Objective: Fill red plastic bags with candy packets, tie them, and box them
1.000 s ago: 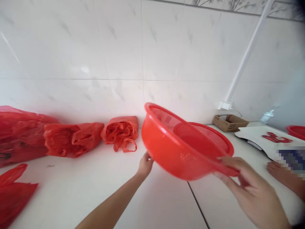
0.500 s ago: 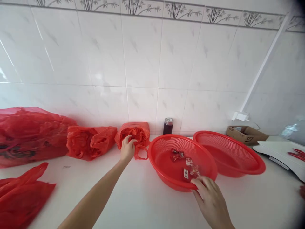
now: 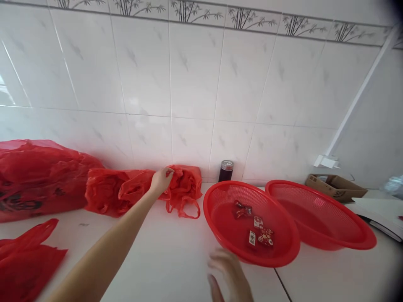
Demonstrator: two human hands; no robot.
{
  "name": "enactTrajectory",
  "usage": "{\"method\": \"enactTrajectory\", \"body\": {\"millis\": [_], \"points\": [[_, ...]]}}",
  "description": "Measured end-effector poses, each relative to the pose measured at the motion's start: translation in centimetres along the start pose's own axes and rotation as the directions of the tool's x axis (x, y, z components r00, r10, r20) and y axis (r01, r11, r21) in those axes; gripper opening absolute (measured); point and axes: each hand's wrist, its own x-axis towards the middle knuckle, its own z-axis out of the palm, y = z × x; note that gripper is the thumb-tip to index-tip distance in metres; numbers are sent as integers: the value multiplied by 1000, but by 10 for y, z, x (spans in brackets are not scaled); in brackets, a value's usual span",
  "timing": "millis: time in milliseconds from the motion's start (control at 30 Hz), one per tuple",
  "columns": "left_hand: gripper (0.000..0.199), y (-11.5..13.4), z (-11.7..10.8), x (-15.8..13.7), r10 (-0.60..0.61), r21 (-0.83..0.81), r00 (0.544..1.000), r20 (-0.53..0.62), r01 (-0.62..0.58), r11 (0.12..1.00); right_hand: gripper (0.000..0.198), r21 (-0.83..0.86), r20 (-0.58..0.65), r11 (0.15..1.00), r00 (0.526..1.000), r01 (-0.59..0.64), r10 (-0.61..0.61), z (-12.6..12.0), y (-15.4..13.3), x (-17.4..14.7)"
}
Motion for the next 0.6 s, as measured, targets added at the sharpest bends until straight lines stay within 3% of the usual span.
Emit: {"method": "enactTrajectory", "body": {"millis": [100,267,333,400,467,533,600], "points": [[21,11,-29,-20,-74,-176,992,-103,55,983,28,226,159,973,987,-44,8,35,-22,43],[48,26,-65,-88,-262,-520,942,-209,120,846,34,409,44,898,986,-164,160,74,-30,101],[51,30,-66,-117,-322,-610,932,-166,160,776,48,504,118,831,972,-236,204,81,-34,108],[50,32,-61,-141,-353,-667,930,-97,202,717,45,604,294,722,937,-336,190,82,-38,107],[47,31,-55,-160,-387,-706,922,-23,259,659,28,652,408,610,887,-450,217,76,-40,102],[45,23,-53,-175,-453,-733,891,37,332,593,29,686,395,487,839,-541,375,63,-36,97],[47,8,-55,-187,-525,-752,846,88,402,522,30,750,295,354,763,-558,575,44,-29,98]]}}
